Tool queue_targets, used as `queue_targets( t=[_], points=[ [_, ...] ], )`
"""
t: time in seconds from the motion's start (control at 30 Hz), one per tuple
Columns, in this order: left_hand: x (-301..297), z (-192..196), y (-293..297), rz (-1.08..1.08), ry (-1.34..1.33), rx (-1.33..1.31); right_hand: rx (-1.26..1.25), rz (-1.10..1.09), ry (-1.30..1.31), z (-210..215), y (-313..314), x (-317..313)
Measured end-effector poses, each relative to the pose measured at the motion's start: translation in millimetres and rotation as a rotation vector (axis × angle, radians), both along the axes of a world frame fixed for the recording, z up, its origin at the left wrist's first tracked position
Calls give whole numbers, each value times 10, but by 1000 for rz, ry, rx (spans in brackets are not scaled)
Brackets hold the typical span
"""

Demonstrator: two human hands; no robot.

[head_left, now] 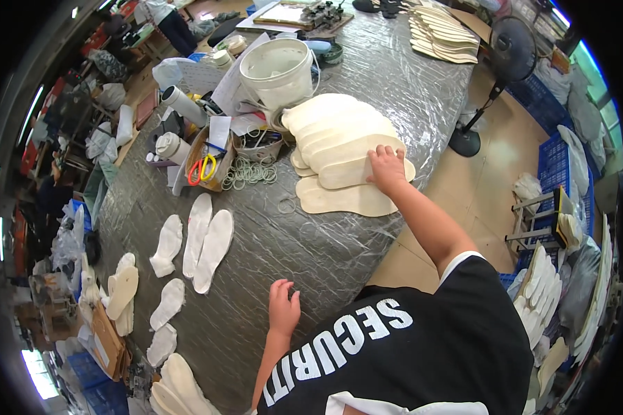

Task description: Pair and inspect shoe insoles at a manufacturing station.

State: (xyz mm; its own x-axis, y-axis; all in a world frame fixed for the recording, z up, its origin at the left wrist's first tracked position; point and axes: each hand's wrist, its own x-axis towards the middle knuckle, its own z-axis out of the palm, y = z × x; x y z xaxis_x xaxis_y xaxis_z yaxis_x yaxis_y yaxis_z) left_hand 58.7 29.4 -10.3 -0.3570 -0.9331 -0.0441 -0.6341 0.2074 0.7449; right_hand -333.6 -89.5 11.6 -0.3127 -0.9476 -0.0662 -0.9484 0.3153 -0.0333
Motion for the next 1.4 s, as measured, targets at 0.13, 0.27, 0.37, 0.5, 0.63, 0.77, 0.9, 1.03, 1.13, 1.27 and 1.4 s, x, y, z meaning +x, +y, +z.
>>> queue_targets(
  t=[0.13, 0.27, 0.37, 0.5, 0.63, 0.77, 0.9, 1.03, 1.13, 1.27, 1.4],
  points=[
    [-386, 75, -215, -137, -7, -98, -155, 96, 30, -23, 87, 4],
    [-828, 184, -493, -254, -9, -163, -346, 153, -76, -314, 196, -96],
    [-1104, 296, -684, -363, -36, -183, -328, 69, -489, -576, 380, -112],
    [-1449, 375, -877, -461, -83, -203, -605, -129, -24, -437, 436, -271],
    [-1799, 301, -1136, -468, -156, -320, -140, -335, -196, -278, 362, -512],
    [-2164, 285, -1485, -525, -223, -485, -162, -311, -161, -38, 488, -464],
    [-2436, 362, -1809, -472, -250, -504, -593, 100, -220, -79, 792, -249],
    [-2419, 394, -2018, -453, -267, -200, -798, 501, -210, 234, 1275, 76],
    [-2448, 631, -1782, -695, -124, 146, -843, 442, -304, 333, 1523, 64],
    [-1943, 784, -1374, -894, -65, 513, -581, 297, -725, 459, 1398, 110],
    [-894, 560, -1001, -705, -47, 435, -195, 296, -1072, 448, 1002, 370]
  ],
)
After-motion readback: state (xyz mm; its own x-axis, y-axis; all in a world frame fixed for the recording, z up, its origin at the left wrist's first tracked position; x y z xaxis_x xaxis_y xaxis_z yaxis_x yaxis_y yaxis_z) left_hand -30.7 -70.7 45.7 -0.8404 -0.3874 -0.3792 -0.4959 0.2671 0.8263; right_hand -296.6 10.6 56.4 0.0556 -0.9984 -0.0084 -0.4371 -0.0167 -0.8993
